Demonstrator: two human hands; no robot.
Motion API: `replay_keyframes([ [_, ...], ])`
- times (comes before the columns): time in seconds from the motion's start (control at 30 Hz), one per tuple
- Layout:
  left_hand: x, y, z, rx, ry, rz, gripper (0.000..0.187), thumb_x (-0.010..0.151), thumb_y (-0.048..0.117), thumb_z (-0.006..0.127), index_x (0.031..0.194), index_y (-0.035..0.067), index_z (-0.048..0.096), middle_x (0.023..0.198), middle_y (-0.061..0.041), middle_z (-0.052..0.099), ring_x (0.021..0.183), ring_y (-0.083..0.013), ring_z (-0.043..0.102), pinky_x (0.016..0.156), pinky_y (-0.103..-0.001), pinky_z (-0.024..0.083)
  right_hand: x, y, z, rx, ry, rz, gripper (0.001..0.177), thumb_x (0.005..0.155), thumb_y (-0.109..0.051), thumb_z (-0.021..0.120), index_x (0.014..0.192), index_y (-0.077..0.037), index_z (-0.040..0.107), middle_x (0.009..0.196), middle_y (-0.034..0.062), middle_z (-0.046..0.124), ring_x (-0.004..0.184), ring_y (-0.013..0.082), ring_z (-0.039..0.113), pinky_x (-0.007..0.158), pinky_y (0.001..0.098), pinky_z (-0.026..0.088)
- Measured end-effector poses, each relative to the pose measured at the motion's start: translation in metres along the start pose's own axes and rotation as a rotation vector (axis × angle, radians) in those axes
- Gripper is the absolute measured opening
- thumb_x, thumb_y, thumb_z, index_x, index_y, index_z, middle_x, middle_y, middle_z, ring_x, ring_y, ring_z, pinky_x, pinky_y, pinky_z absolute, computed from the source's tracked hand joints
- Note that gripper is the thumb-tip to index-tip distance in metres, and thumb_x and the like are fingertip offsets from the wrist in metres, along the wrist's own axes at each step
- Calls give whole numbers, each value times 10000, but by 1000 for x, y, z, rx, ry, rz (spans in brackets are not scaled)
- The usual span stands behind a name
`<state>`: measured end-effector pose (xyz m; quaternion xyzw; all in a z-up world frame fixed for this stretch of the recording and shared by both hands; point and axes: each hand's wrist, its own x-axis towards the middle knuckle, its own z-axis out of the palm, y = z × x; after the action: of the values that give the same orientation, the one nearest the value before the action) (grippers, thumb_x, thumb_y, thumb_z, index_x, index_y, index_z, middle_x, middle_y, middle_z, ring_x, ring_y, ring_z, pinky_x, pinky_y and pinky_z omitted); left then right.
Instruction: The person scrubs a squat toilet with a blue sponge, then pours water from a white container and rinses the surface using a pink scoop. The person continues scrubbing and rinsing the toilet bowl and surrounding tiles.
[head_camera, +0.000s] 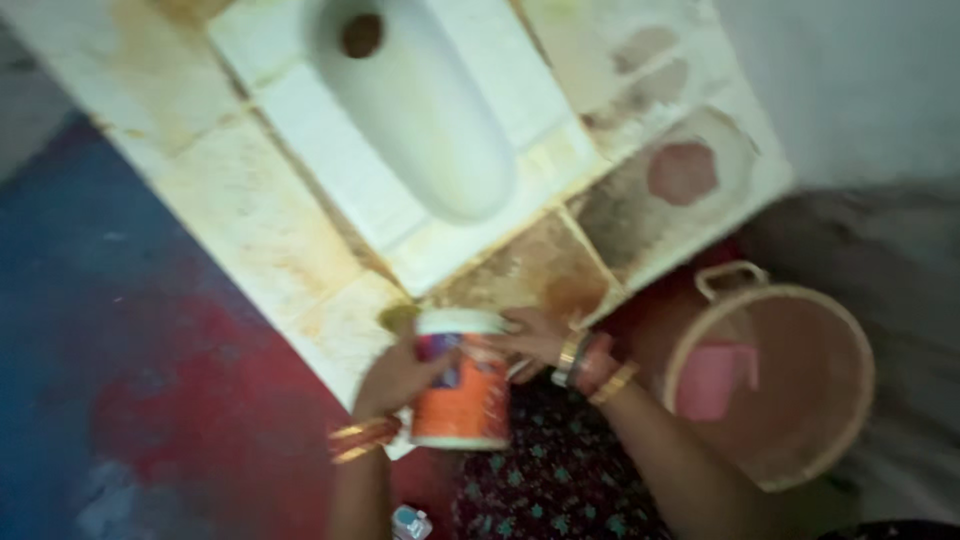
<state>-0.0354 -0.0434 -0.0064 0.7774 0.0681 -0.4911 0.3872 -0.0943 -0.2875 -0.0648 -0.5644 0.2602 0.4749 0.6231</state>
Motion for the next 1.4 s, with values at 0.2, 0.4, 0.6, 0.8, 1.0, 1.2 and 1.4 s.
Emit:
replay_keyframes([
  [0.2, -16, 37, 167, 147, -275, 246, 1221, 666, 612, 745, 1602, 74, 174, 1145, -247, 733, 1011, -380, 753, 920, -432, 591, -114, 180, -100, 65, 150, -333, 523, 801, -266, 839, 1208, 18, 671, 1116, 179, 753, 972, 260, 770, 810, 410, 694],
  [0.4, -24, 39, 289, 174, -430, 430, 1114, 693, 494, 861, 1551, 57, 299, 1375, -288, 609, 1187, -413, 651, 1012, -465, 524, -203, 264, -167, -545, 349, 158, 698, 720, -520, 873, 1221, -66, 704, 1146, 143, 744, 1081, 272, 704, 937, 393, 567],
  [0.6, -24, 54, 341, 418, -365, 432, 1137, 711, 342, 854, 1667, 148, 269, 1528, -321, 401, 1080, -423, 692, 921, -457, 596, -194, 263, -190, -646, 488, 2, 669, 676, -545, 878, 1089, -43, 718, 1095, 156, 751, 1036, 287, 711, 907, 413, 557],
  [0.8, -17, 67, 319, 230, 100, 675, 702, 571, 238, 967, 1156, 26, 640, 1432, -281, 533, 1038, -448, 709, 856, -481, 605, -185, 219, -162, -572, 537, -257, 542, 702, -488, 854, 1048, -86, 741, 1020, 128, 799, 936, 218, 772, 836, 355, 615],
  [1.0, -7, 73, 279, 144, 341, 648, 475, 572, 162, 973, 964, 14, 749, 1357, -202, 615, 1101, -347, 716, 901, -405, 625, -169, 219, -164, -272, 663, -487, 809, 798, -300, 787, 1497, -96, 433, 1355, 145, 632, 1187, 236, 655, 948, 369, 571],
  [1.2, 28, 90, 247, 34, 516, 640, 445, 722, 101, 888, 1115, -23, 718, 1387, -216, 595, 1194, -350, 682, 951, -387, 623, -129, 267, -201, -662, 876, -89, 808, 767, -189, 830, 1490, -150, 471, 1505, 142, 519, 1391, 323, 485, 1157, 415, 407],
  [1.4, 113, 133, 259, 117, 531, 943, 165, 846, 0, 768, 990, 25, 689, 1654, -292, 253, 1431, -469, 473, 1021, -406, 605, -89, 278, -213, -1211, 690, 144, 846, 690, -270, 905, 1442, -188, 526, 1481, 64, 530, 1435, 272, 430, 1174, 462, 352],
])
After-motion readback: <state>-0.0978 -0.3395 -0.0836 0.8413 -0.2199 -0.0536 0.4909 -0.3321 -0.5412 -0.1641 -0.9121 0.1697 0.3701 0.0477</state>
